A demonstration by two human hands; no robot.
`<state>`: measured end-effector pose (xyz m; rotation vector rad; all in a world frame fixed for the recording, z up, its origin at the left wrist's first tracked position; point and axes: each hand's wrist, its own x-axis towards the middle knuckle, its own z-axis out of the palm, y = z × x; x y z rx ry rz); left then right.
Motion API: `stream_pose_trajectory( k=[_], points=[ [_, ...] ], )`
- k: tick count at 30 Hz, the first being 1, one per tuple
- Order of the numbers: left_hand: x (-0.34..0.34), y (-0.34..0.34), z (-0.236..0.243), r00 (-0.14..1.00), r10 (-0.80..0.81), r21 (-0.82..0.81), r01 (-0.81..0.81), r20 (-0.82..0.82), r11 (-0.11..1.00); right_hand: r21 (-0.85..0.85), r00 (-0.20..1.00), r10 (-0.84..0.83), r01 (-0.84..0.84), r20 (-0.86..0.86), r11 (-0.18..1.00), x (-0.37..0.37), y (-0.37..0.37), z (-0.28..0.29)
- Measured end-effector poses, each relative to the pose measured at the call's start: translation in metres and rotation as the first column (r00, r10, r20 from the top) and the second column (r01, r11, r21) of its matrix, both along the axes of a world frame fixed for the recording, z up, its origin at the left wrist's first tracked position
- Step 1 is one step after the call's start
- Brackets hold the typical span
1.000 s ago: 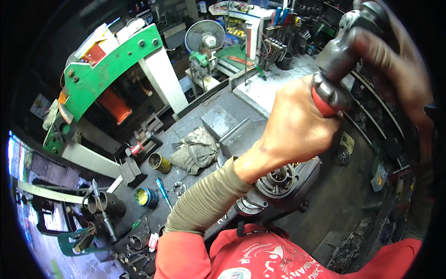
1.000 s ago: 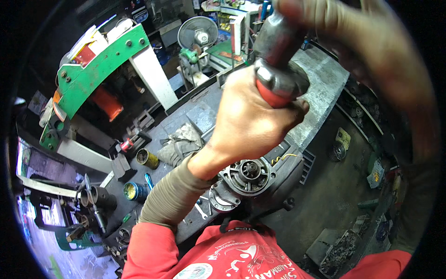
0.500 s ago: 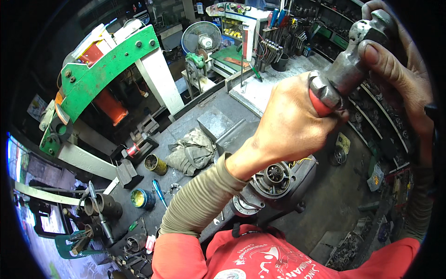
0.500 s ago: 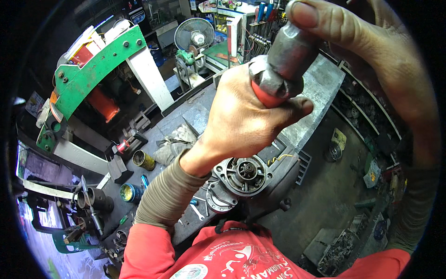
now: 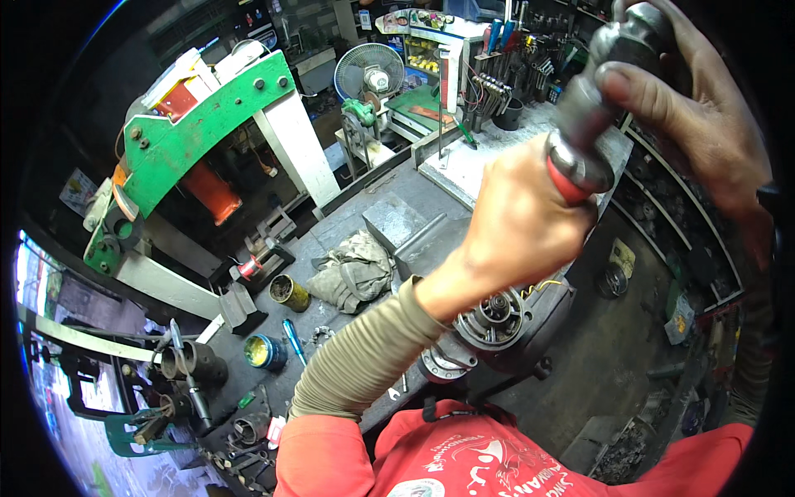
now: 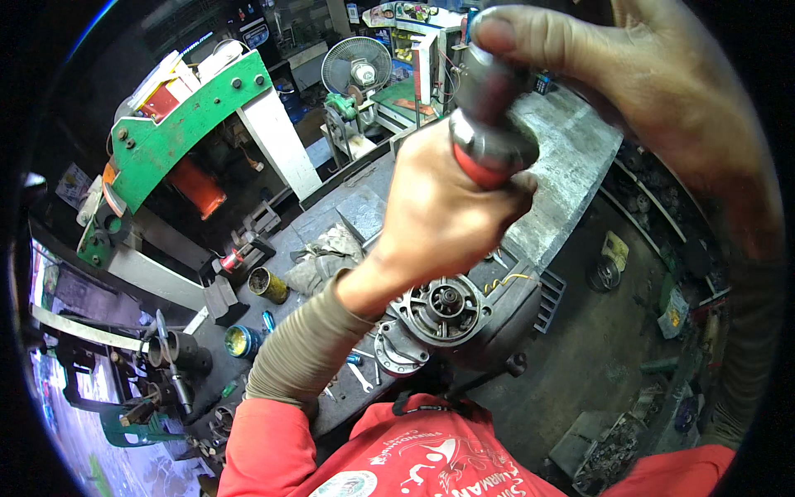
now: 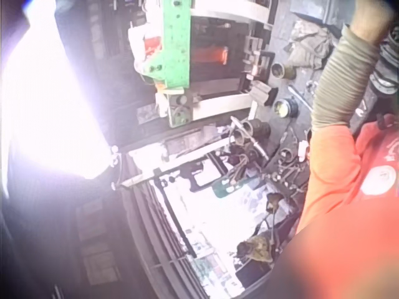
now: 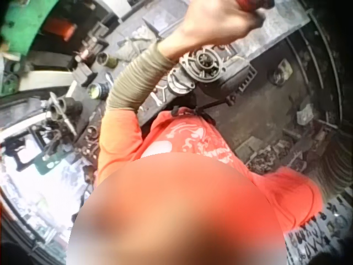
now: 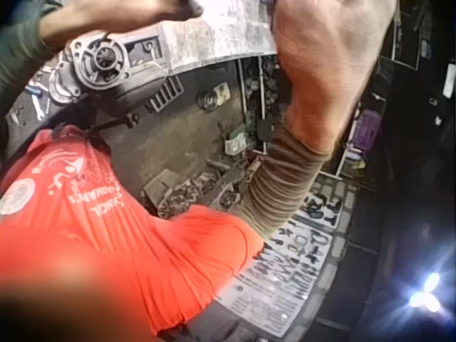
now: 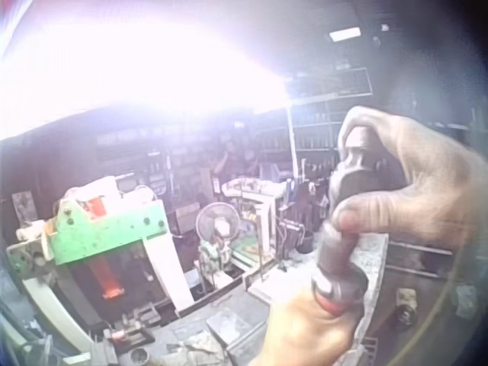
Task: The person cleans a cylindrical mechanical part with a rag, then uses a hammer and punch to tap components on a workbench. They handle a motor housing, apply lubricant, and repeatedly tap small parts with a hammer while wiping them with a cloth.
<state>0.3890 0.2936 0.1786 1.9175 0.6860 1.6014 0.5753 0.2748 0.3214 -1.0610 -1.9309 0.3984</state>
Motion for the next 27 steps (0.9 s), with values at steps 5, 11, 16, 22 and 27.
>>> stream_pose_trajectory(
  k=[5, 11, 16, 22, 27],
  points=[
    [-0.010, -0.003, 0.011, 0.985, -0.169, -0.059, 0.166, -0.044, 0.984, -0.004, 1.000, 0.008, -0.008, -0.012, 1.000, 0.004, 0.000, 0.002],
    [-0.002, -0.027, 0.018, 0.982, 0.162, -0.062, -0.156, 0.102, 0.986, -0.020, 1.000, 0.003, -0.004, -0.014, 1.000, 0.005, -0.003, 0.002],
    [0.000, -0.010, 0.016, 0.997, -0.040, -0.071, 0.044, 0.059, 0.996, -0.032, 1.000, -0.009, 0.008, -0.020, 0.999, 0.007, -0.006, 0.001],
    [-0.002, 0.003, 0.010, 0.988, -0.154, 0.016, 0.154, 0.024, 0.988, -0.030, 1.000, -0.006, 0.005, -0.012, 1.000, -0.002, -0.012, 0.005],
    [0.006, 0.001, 0.004, 0.997, -0.055, 0.065, 0.051, 0.061, 0.997, -0.065, 1.000, 0.003, -0.004, -0.014, 0.998, -0.007, -0.012, -0.002]
  ],
)
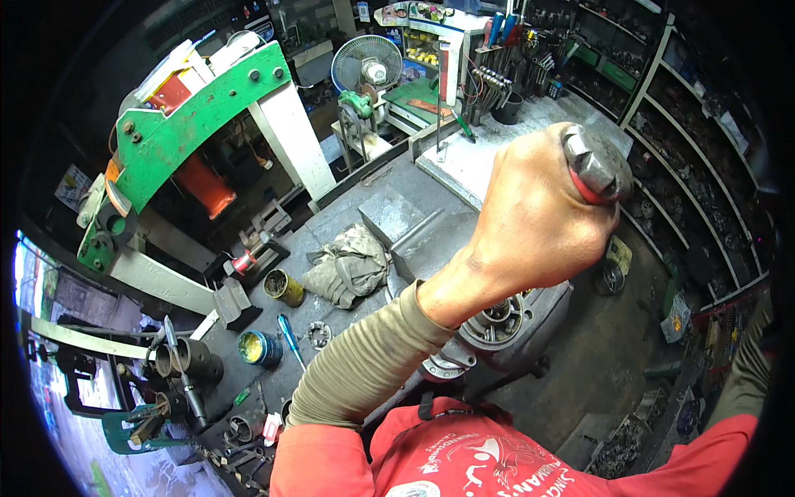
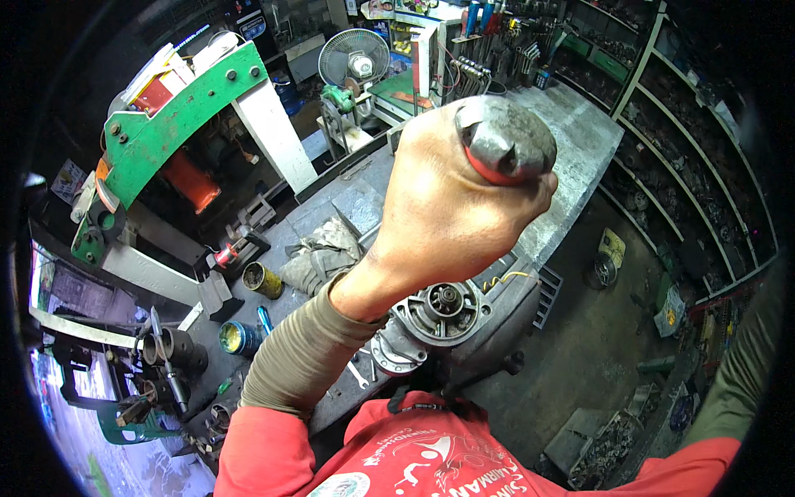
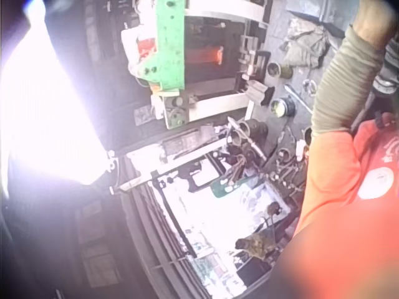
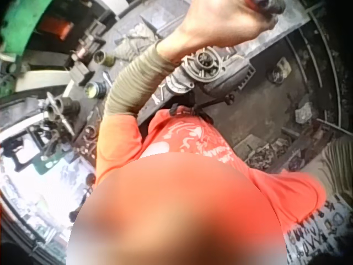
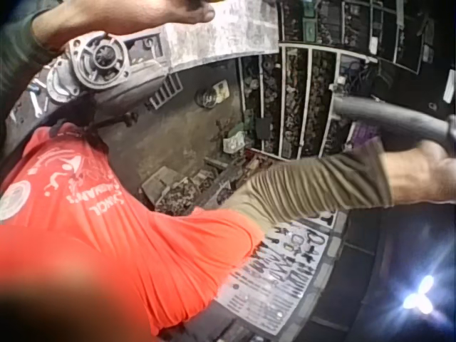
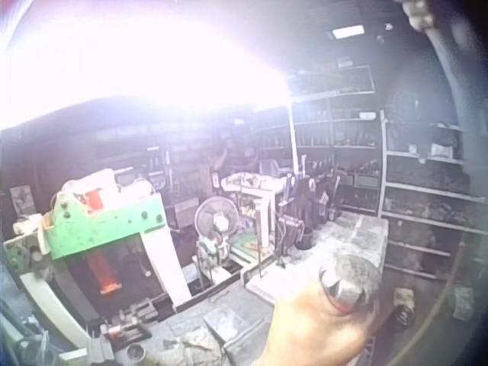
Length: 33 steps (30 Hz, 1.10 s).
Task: The person cleans a cylindrical mechanical part with a rag, then uses a hammer and punch to tap components on a workbench. They handle a motor housing, apply lubricant, and repeatedly tap small parts with a hammer while wiping them with a cloth.
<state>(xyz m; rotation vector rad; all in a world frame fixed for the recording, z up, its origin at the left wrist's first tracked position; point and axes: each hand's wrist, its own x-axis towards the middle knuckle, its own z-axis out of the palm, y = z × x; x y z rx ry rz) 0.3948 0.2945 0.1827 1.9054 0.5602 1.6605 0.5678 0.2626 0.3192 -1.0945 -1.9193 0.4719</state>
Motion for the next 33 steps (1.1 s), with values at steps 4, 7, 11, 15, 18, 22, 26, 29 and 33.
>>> stream_pose_trajectory(
  k=[4, 7, 11, 15, 18, 22, 26, 29, 33],
  points=[
    [0.002, -0.001, 0.001, 0.999, -0.020, -0.071, 0.021, 0.025, 0.997, -0.009, 0.999, 0.020, -0.020, -0.029, 1.000, 0.002, -0.001, -0.003],
    [-0.001, -0.005, 0.007, 0.993, -0.095, -0.117, 0.087, -0.065, 0.989, -0.008, 0.998, 0.015, -0.015, -0.054, 1.000, 0.008, 0.001, -0.001],
    [-0.008, -0.010, 0.018, 0.981, -0.098, -0.213, 0.061, -0.167, 0.975, 0.031, 0.999, 0.014, -0.013, -0.032, 0.999, 0.015, 0.001, -0.001],
    [0.004, -0.027, 0.013, 0.976, 0.217, -0.156, -0.218, -0.022, 0.963, 0.036, 0.999, 0.013, -0.011, -0.034, 0.999, 0.020, 0.002, -0.003],
    [0.005, -0.020, 0.009, 0.995, 0.100, -0.107, -0.100, -0.008, 0.989, 0.038, 0.999, 0.006, -0.005, -0.032, 0.999, 0.021, 0.001, -0.003],
    [-0.004, -0.007, 0.004, 0.995, -0.090, -0.188, 0.079, -0.050, 0.979, 0.049, 0.999, -0.002, 0.004, -0.036, 0.999, 0.019, 0.000, 0.001],
    [0.000, -0.004, -0.002, 0.998, -0.060, -0.051, 0.059, -0.010, 0.997, 0.070, 0.999, 0.003, 0.000, -0.033, 0.998, 0.016, -0.001, 0.004],
    [0.009, -0.005, -0.007, 0.997, 0.066, 0.010, -0.067, 0.027, 0.998, 0.072, 0.999, 0.018, -0.016, -0.028, 0.997, 0.012, 0.000, 0.004],
    [0.014, -0.006, -0.008, 0.990, 0.130, 0.030, -0.132, 0.055, 0.991, 0.076, 0.999, 0.029, -0.027, -0.035, 0.997, 0.005, 0.002, 0.001]
  ],
)
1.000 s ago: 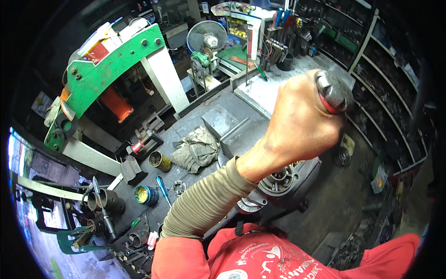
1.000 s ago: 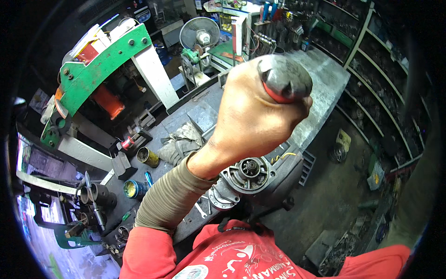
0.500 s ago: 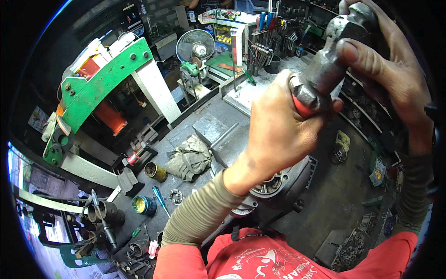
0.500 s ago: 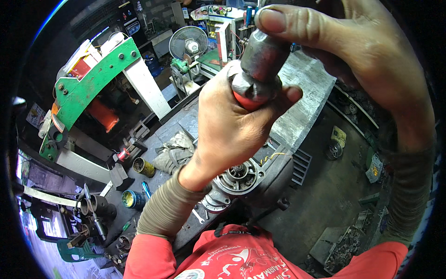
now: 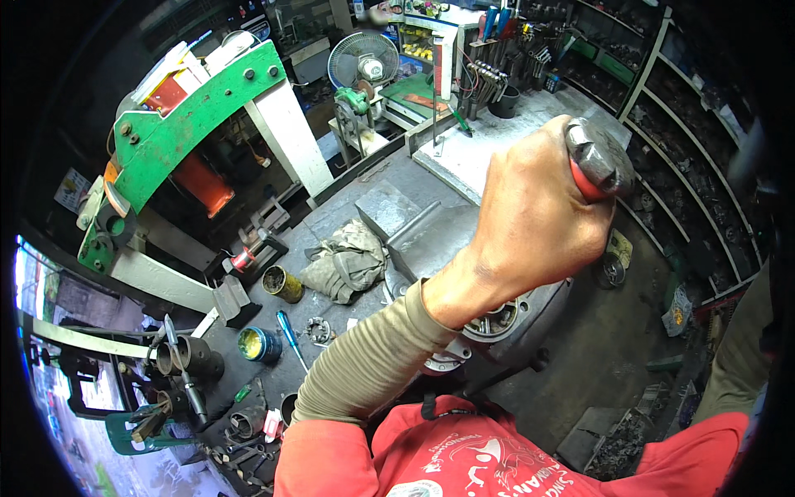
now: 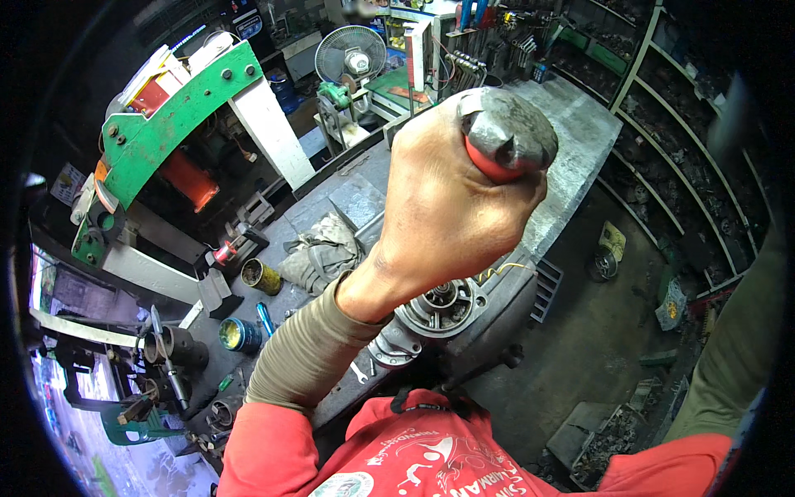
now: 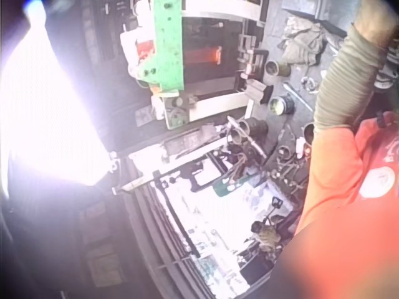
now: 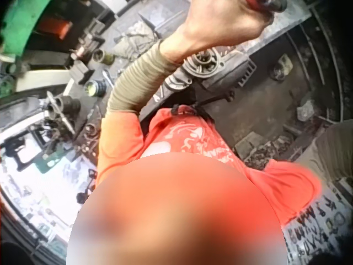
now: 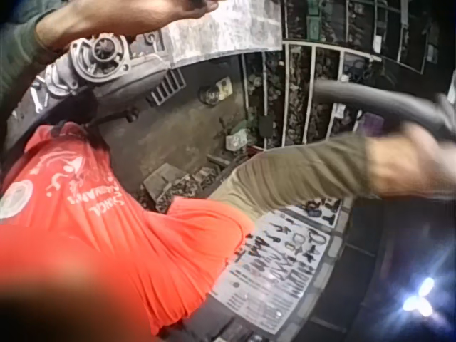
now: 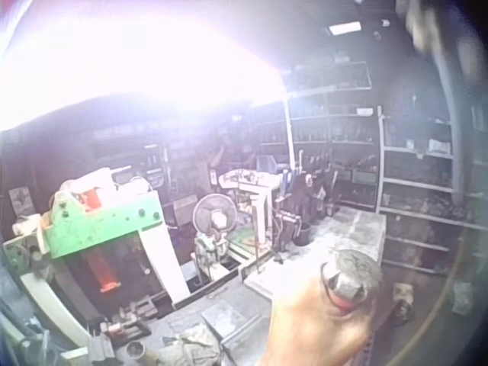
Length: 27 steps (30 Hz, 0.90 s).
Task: The person cleans a cylindrical mechanical part with a rag, then uses a hammer and punch to tap components on a workbench. They handle a motor housing, apply lubricant, and repeatedly tap small parts with a hammer while wiping them with a cloth.
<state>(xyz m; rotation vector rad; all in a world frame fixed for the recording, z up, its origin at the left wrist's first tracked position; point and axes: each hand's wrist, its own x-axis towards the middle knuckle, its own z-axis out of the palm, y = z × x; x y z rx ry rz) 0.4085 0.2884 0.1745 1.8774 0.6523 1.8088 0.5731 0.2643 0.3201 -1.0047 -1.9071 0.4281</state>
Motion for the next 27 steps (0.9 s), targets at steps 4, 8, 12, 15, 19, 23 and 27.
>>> stream_pose_trajectory(
  k=[4, 8, 12, 15, 19, 23, 27],
  points=[
    [-0.005, -0.003, 0.009, 0.993, -0.090, -0.136, 0.079, -0.078, 0.988, 0.027, 0.999, 0.024, -0.024, -0.032, 0.999, -0.005, 0.000, -0.006],
    [-0.016, -0.006, 0.016, 0.982, -0.147, -0.170, 0.125, -0.123, 0.978, 0.065, 0.990, 0.108, -0.103, -0.088, 0.993, -0.008, -0.005, -0.020],
    [-0.035, -0.011, 0.010, 0.971, -0.157, -0.162, 0.128, -0.178, 0.978, 0.095, 0.964, 0.207, -0.193, -0.169, 0.977, -0.016, -0.007, -0.036],
    [-0.063, -0.021, -0.004, 0.901, -0.177, -0.236, 0.086, -0.397, 0.968, 0.101, 0.964, 0.222, -0.209, -0.143, 0.973, -0.026, -0.005, -0.049],
    [-0.086, -0.036, -0.035, 0.815, -0.342, -0.486, 0.086, -0.468, 0.870, -0.090, 0.915, 0.264, -0.303, -0.306, 0.949, -0.034, -0.002, -0.066],
    [-0.086, -0.046, -0.059, 0.834, -0.303, -0.474, 0.057, -0.461, 0.878, -0.217, 0.857, 0.251, -0.378, -0.451, 0.900, -0.038, -0.004, -0.071],
    [-0.083, -0.048, -0.055, 0.800, -0.268, -0.488, -0.036, -0.538, 0.872, -0.171, 0.827, 0.327, -0.443, -0.457, 0.880, -0.039, -0.011, -0.065]
  ],
)
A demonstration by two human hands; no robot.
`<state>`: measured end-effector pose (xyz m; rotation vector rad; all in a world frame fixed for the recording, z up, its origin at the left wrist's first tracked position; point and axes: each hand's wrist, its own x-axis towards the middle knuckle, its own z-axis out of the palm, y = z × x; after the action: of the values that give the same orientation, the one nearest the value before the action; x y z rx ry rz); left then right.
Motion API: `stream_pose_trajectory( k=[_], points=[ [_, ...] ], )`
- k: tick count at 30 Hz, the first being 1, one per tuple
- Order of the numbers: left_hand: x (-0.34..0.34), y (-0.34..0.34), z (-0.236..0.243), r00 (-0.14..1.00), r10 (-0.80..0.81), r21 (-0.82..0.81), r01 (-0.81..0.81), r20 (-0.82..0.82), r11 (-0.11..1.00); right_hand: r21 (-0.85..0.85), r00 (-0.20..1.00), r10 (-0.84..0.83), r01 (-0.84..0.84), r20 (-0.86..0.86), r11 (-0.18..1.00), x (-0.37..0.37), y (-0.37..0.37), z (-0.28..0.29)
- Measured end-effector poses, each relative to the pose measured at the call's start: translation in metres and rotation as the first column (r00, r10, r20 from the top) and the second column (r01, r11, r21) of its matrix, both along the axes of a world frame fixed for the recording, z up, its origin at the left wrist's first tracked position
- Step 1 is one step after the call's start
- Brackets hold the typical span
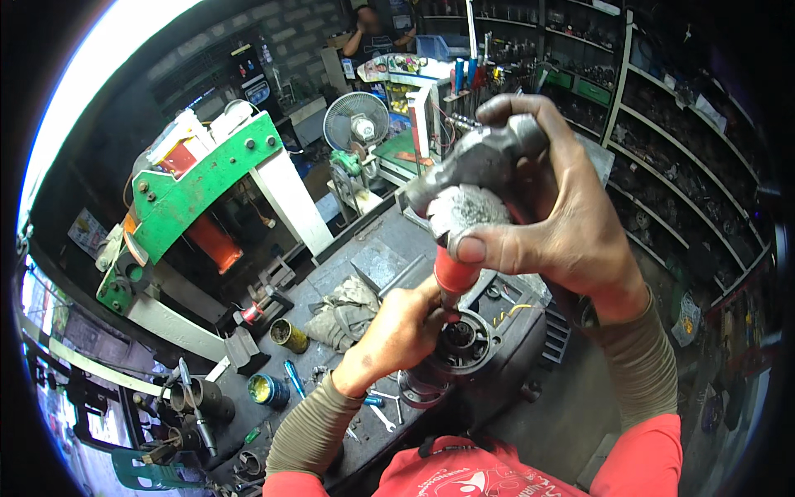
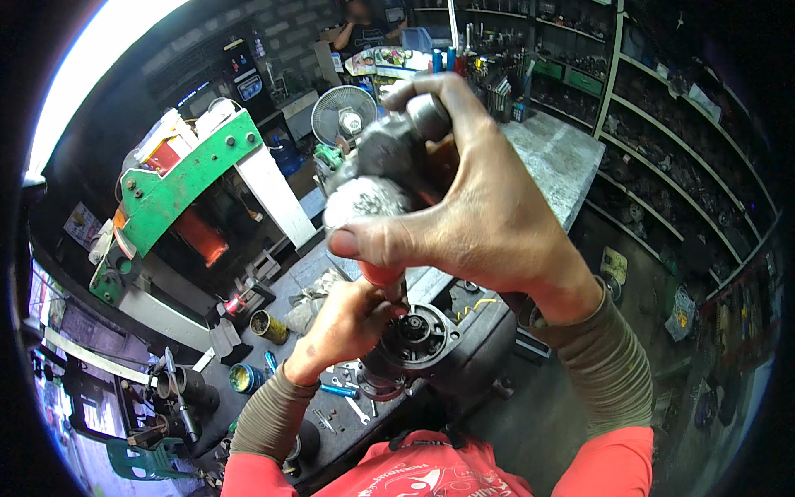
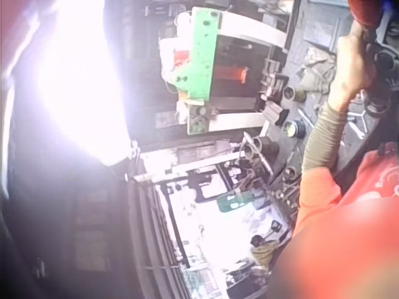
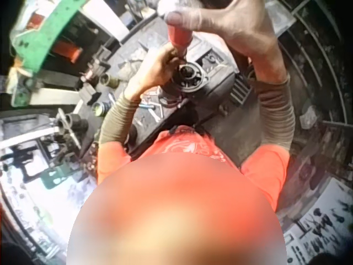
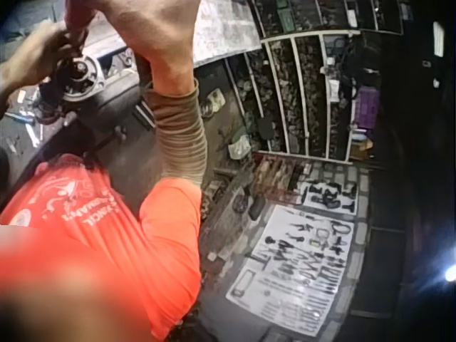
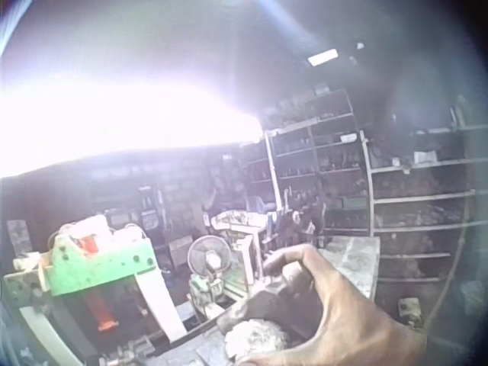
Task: The person cleans a cylindrical mechanical part with a rag, then uses a hammer and punch to tap components on a workbench. They handle a motor housing, apply lubricant, and repeatedly tap small parts with a hammer while wiping them with a cloth.
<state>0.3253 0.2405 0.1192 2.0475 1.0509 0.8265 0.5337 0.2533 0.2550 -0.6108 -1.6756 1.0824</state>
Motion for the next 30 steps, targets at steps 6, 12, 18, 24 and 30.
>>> stream_pose_trajectory(
  k=[6, 12, 18, 24, 30],
  points=[
    [0.017, -0.012, 0.032, 0.993, -0.013, 0.003, 0.013, 0.114, 1.000, 0.216, 0.994, -0.108, 0.107, -0.003, 0.971, 0.021, -0.006, 0.020],
    [0.039, -0.027, 0.028, 0.982, -0.117, -0.139, 0.137, 0.148, 0.981, 0.194, 0.975, -0.223, 0.219, 0.003, 0.956, 0.046, -0.020, 0.009],
    [0.044, -0.025, 0.010, 0.989, -0.141, -0.155, 0.148, 0.054, 0.977, 0.095, 0.971, -0.238, 0.239, -0.019, 0.966, 0.056, -0.020, -0.008],
    [0.041, -0.023, 0.006, 0.987, -0.149, -0.166, 0.156, 0.053, 0.974, 0.071, 0.968, -0.250, 0.250, -0.010, 0.966, 0.059, -0.015, -0.014],
    [0.042, -0.021, -0.003, 0.985, -0.145, -0.083, 0.152, 0.092, 0.985, 0.140, 0.967, -0.242, 0.229, 0.085, 0.963, 0.064, -0.010, -0.007]
  ],
)
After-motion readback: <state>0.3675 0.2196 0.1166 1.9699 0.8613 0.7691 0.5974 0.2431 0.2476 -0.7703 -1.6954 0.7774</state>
